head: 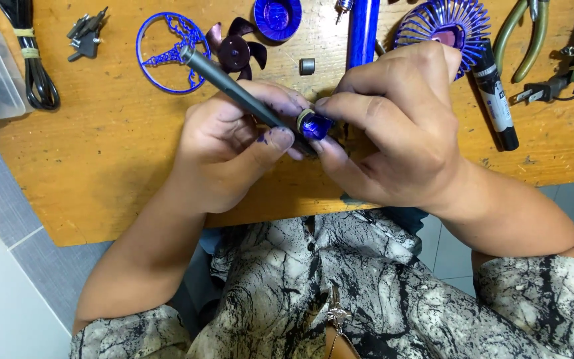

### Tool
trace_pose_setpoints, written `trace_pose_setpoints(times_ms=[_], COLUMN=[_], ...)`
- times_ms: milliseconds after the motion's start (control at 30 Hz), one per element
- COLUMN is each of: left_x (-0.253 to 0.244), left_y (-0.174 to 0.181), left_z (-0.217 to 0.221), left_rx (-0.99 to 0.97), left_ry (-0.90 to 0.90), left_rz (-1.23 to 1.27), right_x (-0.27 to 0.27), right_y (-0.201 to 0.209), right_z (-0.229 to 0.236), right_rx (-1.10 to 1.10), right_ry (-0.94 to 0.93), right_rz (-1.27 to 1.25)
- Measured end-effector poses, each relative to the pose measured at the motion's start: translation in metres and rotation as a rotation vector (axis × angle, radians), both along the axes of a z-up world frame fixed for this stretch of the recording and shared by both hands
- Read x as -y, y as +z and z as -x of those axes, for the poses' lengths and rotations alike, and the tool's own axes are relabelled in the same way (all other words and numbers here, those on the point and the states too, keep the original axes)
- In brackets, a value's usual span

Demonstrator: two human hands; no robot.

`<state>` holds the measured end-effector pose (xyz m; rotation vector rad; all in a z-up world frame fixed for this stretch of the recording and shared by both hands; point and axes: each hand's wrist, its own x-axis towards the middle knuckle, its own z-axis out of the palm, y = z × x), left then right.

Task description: The person is disassembling components of a small blue fan, using a marker to label parts and hands to manipulate the pieces on a wooden workbench.

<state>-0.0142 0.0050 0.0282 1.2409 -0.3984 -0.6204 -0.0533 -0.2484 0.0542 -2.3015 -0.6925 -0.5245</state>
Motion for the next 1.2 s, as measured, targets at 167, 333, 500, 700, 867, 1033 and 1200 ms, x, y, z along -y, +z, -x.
trace_pose_setpoints(times_ms=[167, 333, 500, 700, 867, 1033, 1200], left_x=[0.001, -0.002, 0.003, 0.004, 0.001, 0.0, 0.0], left_y=[0.009, 0.004, 0.003, -0.004, -0.004, -0.007, -0.003], left_z=[-0.004, -0.002, 0.0, 0.002, 0.002, 0.007, 0.006], left_rx=[0.101, 0.274, 0.55, 0.618, 0.622, 0.622, 0.625], left_ry=[-0.017, -0.03, 0.163, 0.241, 0.23, 0.285, 0.322], left_rz=[-0.057, -0.108, -0.056, -0.021, -0.021, -0.048, -0.076], right_x=[0.001, 0.002, 0.014, 0.018, 0.017, 0.016, 0.016], right_y=[0.001, 0.005, 0.003, -0.003, -0.007, -0.014, -0.015], right_z=[-0.001, 0.001, 0.006, 0.007, 0.005, 0.002, 0.002], right_rx=[-0.003, -0.112, -0.66, -1.13, -1.277, -1.327, -1.316], right_ry=[-0.005, 0.007, 0.185, 0.327, 0.365, 0.568, 0.607], right_rz=[0.023, 0.033, -0.612, -1.264, -1.547, -1.685, -1.673])
